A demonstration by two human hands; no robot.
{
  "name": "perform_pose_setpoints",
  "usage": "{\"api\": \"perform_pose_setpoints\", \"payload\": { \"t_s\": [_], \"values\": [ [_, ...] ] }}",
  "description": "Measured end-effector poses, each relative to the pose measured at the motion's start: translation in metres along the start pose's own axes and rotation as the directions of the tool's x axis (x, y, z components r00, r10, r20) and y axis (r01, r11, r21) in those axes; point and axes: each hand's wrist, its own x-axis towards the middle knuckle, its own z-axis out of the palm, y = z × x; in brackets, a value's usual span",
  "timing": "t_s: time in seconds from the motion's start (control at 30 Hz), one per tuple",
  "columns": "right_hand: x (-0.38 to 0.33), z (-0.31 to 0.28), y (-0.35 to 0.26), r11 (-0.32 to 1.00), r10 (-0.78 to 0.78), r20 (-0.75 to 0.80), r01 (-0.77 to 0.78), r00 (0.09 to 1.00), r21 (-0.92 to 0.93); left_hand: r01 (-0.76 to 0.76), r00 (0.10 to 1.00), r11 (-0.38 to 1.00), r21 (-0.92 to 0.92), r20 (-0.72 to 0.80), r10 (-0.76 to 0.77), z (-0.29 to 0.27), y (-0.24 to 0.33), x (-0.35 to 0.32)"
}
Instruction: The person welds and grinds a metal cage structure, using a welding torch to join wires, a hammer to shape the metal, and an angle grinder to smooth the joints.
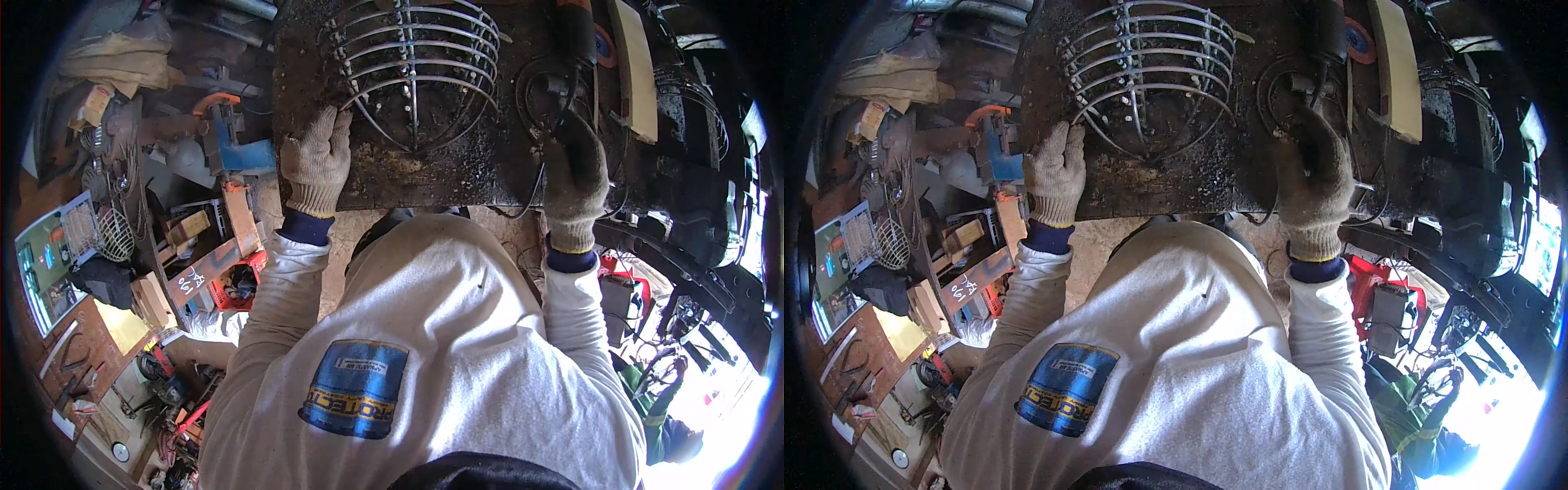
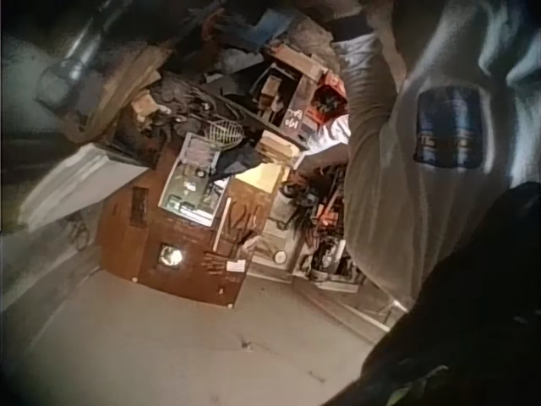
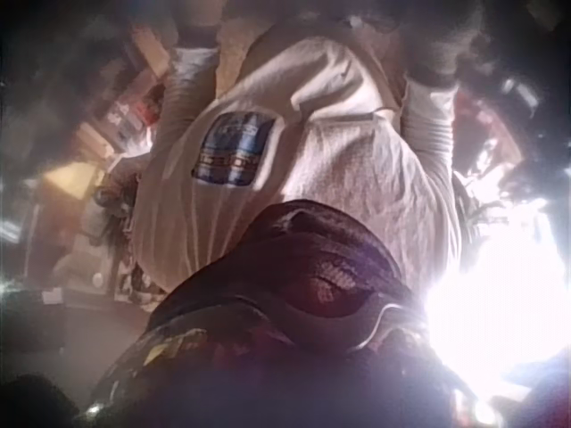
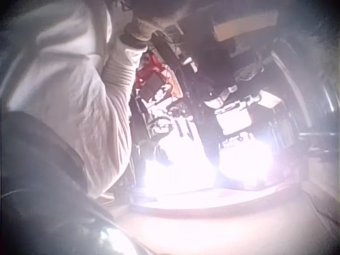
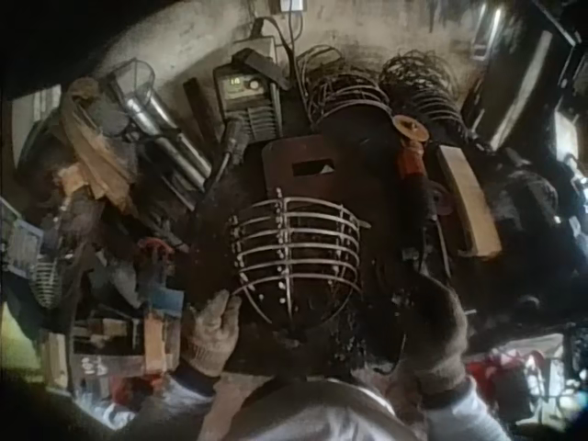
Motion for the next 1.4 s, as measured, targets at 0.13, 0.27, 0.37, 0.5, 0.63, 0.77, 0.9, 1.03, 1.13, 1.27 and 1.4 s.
{"api": "perform_pose_setpoints", "payload": {
  "t_s": [0.13,0.27,0.37,0.5,0.63,0.77,0.9,1.03,1.13,1.27,1.4],
  "values": [
    [-0.012,-0.016,-0.007,0.999,0.020,-0.020,-0.020,1.000,-0.046,0.024,0.999,0.997,0.070,0.035,-0.027,0.000,0.001,0.001],
    [-0.022,-0.038,0.002,0.992,0.110,-0.051,-0.113,0.993,-0.058,0.025,0.999,0.999,0.028,0.020,-0.026,0.003,-0.002,-0.002],
    [-0.029,-0.048,0.005,0.992,0.095,-0.084,-0.101,0.992,-0.074,0.064,0.995,0.996,0.066,0.072,-0.068,0.003,-0.003,-0.004],
    [-0.033,-0.061,0.005,0.989,0.131,-0.115,-0.138,0.985,-0.053,0.067,0.995,0.997,0.023,0.071,-0.069,0.002,-0.002,0.001],
    [-0.035,-0.071,0.007,0.985,0.121,-0.123,-0.135,0.985,-0.111,0.061,0.995,0.991,0.121,0.068,-0.069,0.002,0.000,-0.003],
    [-0.039,-0.073,0.013,0.990,0.119,-0.125,-0.127,0.985,-0.054,0.047,0.995,0.988,0.145,0.085,-0.059,0.003,-0.002,-0.005],
    [-0.040,-0.072,0.012,0.983,0.174,-0.117,-0.179,0.978,-0.037,-0.143,0.988,0.970,0.195,-0.032,0.152,0.010,-0.016,-0.008],
    [-0.042,-0.068,0.007,0.975,0.218,-0.114,-0.222,0.969,-0.021,-0.012,0.999,0.994,0.108,-0.030,0.016,0.004,-0.007,-0.005],
    [-0.044,-0.074,0.013,0.978,0.163,-0.111,-0.176,0.980,-0.110,0.154,0.978,0.985,0.079,0.128,-0.163,-0.007,0.005,-0.001],
    [-0.045,-0.073,-0.011,0.991,0.130,-0.162,-0.130,0.978,0.007,0.143,0.976,0.988,-0.063,0.177,-0.130,-0.001,0.003,0.000],
    [-0.040,-0.088,-0.005,0.959,0.011,-0.256,-0.082,0.967,-0.270,-0.037,0.988,0.997,-0.069,0.149,0.046,-0.004,-0.001,0.002]
  ]
}}
